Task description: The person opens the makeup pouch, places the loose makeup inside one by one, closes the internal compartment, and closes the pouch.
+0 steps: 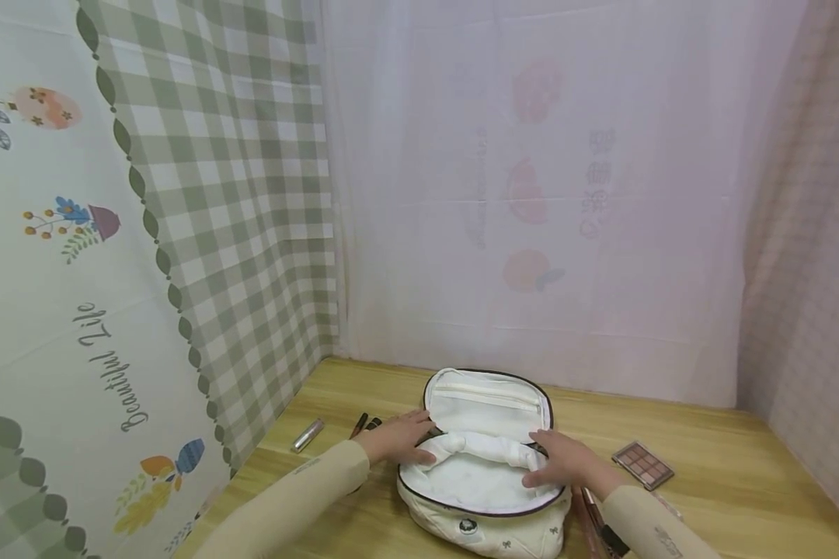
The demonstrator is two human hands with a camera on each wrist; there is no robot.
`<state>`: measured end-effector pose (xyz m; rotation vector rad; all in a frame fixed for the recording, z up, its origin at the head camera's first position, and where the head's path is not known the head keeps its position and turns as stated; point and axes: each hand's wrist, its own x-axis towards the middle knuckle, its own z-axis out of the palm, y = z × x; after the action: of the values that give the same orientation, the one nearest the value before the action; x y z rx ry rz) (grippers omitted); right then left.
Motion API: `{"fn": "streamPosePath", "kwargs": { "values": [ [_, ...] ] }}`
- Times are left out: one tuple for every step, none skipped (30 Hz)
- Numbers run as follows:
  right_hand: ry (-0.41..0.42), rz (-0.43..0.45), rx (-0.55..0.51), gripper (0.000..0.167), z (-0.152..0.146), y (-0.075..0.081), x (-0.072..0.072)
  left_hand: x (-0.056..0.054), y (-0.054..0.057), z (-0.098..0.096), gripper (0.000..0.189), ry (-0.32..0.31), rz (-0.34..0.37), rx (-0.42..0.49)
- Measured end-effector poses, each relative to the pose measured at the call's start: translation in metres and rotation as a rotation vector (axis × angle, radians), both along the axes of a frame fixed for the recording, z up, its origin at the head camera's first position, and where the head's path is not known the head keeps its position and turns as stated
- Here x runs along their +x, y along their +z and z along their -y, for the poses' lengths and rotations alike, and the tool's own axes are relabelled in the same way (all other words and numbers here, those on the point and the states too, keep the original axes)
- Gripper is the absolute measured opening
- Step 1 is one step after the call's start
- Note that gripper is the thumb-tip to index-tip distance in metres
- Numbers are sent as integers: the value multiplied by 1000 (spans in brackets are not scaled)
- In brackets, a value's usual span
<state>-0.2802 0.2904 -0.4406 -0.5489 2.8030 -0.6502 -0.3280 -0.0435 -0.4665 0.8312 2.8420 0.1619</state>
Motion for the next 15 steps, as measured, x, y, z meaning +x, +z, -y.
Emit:
{"fn": "streamPosePath", "kwargs": {
  "values": [
    [6, 9, -7, 92, -1, 0, 1, 0, -1, 0, 71, -1, -1, 1],
    [14, 18, -15, 93, -2, 0, 2, -1, -2, -1, 71, -4, -3, -1],
    [25, 23, -17, 94, -3, 1, 3, -1, -3, 0, 70, -7, -3, -2],
    [39, 29, -20, 95, -4, 1, 4, -2, -4, 0, 70, -10, -3, -1],
    [60, 27, -16, 96, -5, 2, 4, -2, -5, 0, 70, -15, -1, 1],
    [79, 28, -13, 96, -6, 3, 4, -3, -5, 1, 69, -19, 1, 5],
    [96, 26, -9, 96, -6, 5, 5, -3, -5, 1, 69, -24, 1, 8],
    [106, 29, -8, 97, -6, 6, 6, -3, -4, 2, 68, -29, -1, 9],
    [114, 34, -7, 97, -5, 8, 7, -2, -4, 2, 67, -35, -4, 14],
    [121, 45, -8, 97, -5, 9, 7, -2, -3, 3, 66, -46, -12, 15],
    [126, 55, -7, 98, -5, 10, 9, -1, -2, 3, 66, -60, -23, 16],
    [126, 69, -7, 98, -4, 12, 10, 0, -2, 3, 65, -79, -39, 13],
    [127, 78, -6, 100, -4, 13, 11, 2, -1, 4, 64, -97, -55, 13],
    [127, 88, -6, 100, -3, 13, 12, 4, 0, 5, 63, -117, -71, 15],
    [131, 94, -1, 100, -3, 14, 13, 6, 1, 6, 62, -139, -87, 18]
  ]
}}
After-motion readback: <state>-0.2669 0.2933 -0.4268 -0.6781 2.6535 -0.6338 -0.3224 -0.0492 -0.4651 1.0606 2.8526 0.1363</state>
